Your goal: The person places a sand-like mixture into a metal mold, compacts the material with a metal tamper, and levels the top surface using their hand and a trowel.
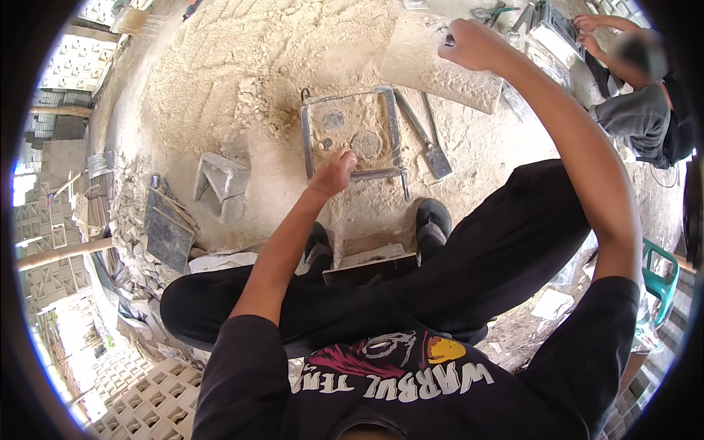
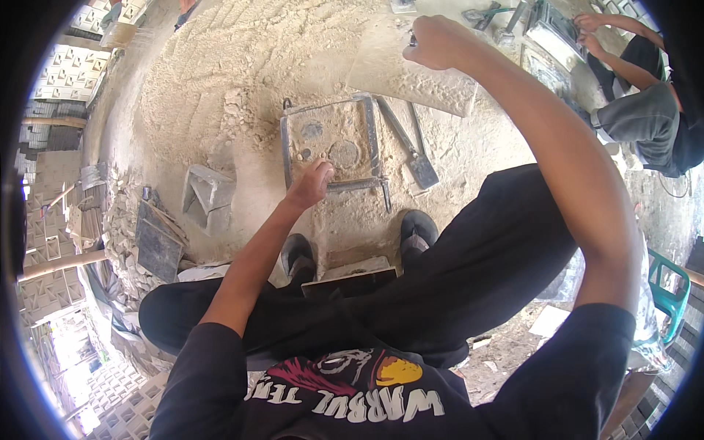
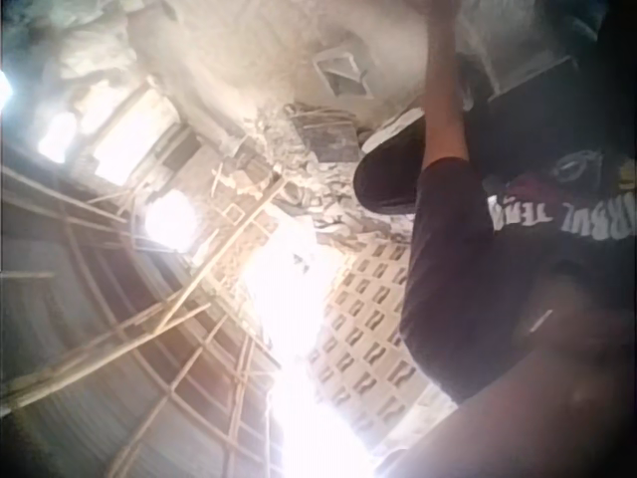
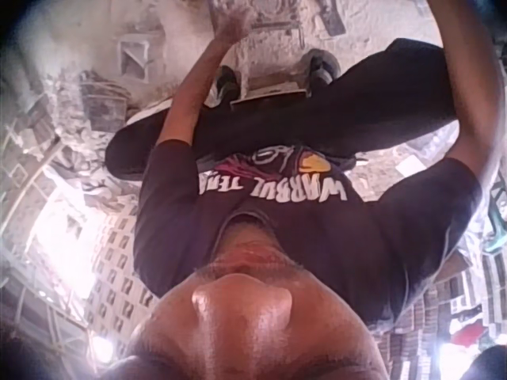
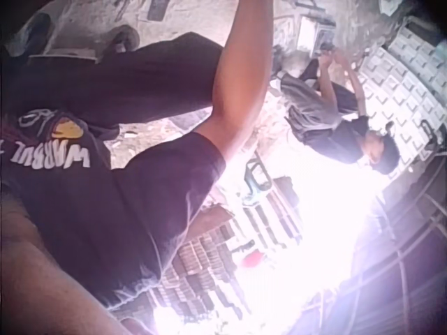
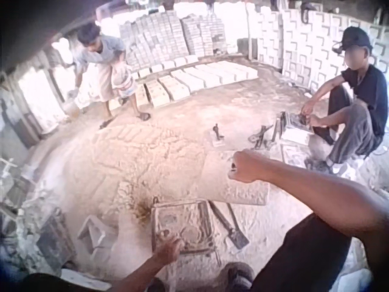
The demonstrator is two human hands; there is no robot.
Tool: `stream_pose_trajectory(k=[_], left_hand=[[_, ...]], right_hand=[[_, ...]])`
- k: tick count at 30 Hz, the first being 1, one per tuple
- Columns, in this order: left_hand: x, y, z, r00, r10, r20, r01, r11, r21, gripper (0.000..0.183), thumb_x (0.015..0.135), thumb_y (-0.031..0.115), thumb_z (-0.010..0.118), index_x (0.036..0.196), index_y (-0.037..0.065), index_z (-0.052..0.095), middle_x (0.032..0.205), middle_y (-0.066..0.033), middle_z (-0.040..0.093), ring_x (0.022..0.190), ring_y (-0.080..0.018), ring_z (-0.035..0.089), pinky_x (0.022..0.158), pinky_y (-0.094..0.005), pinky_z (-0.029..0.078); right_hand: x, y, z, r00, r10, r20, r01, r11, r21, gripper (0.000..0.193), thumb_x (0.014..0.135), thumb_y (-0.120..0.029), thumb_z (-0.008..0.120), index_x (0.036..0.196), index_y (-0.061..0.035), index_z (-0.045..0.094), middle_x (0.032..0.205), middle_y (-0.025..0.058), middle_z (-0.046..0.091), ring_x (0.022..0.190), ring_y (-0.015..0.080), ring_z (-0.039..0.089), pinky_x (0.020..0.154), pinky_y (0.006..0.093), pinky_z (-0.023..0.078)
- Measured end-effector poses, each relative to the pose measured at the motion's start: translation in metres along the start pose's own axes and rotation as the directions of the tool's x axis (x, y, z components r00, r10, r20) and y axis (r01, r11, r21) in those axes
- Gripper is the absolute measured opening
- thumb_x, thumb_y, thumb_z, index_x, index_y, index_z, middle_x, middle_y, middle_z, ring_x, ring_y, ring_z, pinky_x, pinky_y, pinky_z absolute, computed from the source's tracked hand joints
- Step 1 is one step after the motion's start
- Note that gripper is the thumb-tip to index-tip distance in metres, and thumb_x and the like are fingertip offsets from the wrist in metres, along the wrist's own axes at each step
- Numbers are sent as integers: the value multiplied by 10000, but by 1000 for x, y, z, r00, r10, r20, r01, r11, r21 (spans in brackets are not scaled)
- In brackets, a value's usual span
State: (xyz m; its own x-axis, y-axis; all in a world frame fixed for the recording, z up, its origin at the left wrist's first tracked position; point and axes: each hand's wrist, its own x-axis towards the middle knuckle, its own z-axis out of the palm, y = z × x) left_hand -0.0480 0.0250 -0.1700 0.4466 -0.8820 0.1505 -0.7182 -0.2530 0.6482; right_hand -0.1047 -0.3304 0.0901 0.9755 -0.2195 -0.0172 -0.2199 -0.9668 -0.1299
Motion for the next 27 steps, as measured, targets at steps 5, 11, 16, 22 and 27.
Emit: stream_pose_trajectory(k=[5, 11, 16, 22, 27], left_hand=[[0, 4, 2, 1000, 0, 12, -1, 997, 75, 64, 917, 63, 522, 931, 13, 559, 935, -164, 548, 872, -373, 579, 762, -428, 455], [2, 7, -10, 992, -120, 29, 113, 978, 177, 116, 907, 134, 556, 917, 28, 600, 898, -141, 584, 906, -360, 593, 780, -435, 480], [7, 16, -17, 994, -101, 37, 77, 911, 405, 421, 957, 344, 503, 1189, -7, 525, 1225, -172, 528, 1256, -335, 442, 1053, -498, 320], [-29, 20, 30, 1000, -21, -14, 25, 873, 487, 784, 962, 492, 427, 1481, -56, 213, 1562, -219, 197, 1466, -318, 165, 1178, -513, 128], [-34, -6, -5, 996, -85, 11, 58, 768, 638, 775, 962, 482, 430, 1483, -52, 218, 1561, -211, 212, 1461, -333, 174, 1172, -539, 111]], right_hand=[[-4, 1, 2, 1000, -19, 19, 19, 1000, -3, 409, 805, -308, 613, 789, 100, 595, 775, 283, 631, 741, 426, 630, 727, 487, 494], [-12, 1, 6, 999, 8, 31, -7, 1000, -22, 400, 796, -305, 618, 799, 95, 601, 790, 285, 636, 753, 429, 632, 725, 490, 495], [-16, 11, 8, 1000, 26, 5, -26, 999, -33, 394, 785, -296, 622, 770, 97, 601, 792, 293, 632, 761, 434, 632, 720, 492, 497], [-14, 10, 9, 999, 37, -8, -37, 999, -28, 392, 780, -292, 620, 738, 97, 595, 779, 298, 626, 762, 437, 630, 722, 492, 497], [-15, 15, 8, 997, 65, 36, -64, 998, -29, 391, 783, -292, 616, 749, 97, 599, 782, 300, 625, 762, 438, 629, 724, 491, 497]])
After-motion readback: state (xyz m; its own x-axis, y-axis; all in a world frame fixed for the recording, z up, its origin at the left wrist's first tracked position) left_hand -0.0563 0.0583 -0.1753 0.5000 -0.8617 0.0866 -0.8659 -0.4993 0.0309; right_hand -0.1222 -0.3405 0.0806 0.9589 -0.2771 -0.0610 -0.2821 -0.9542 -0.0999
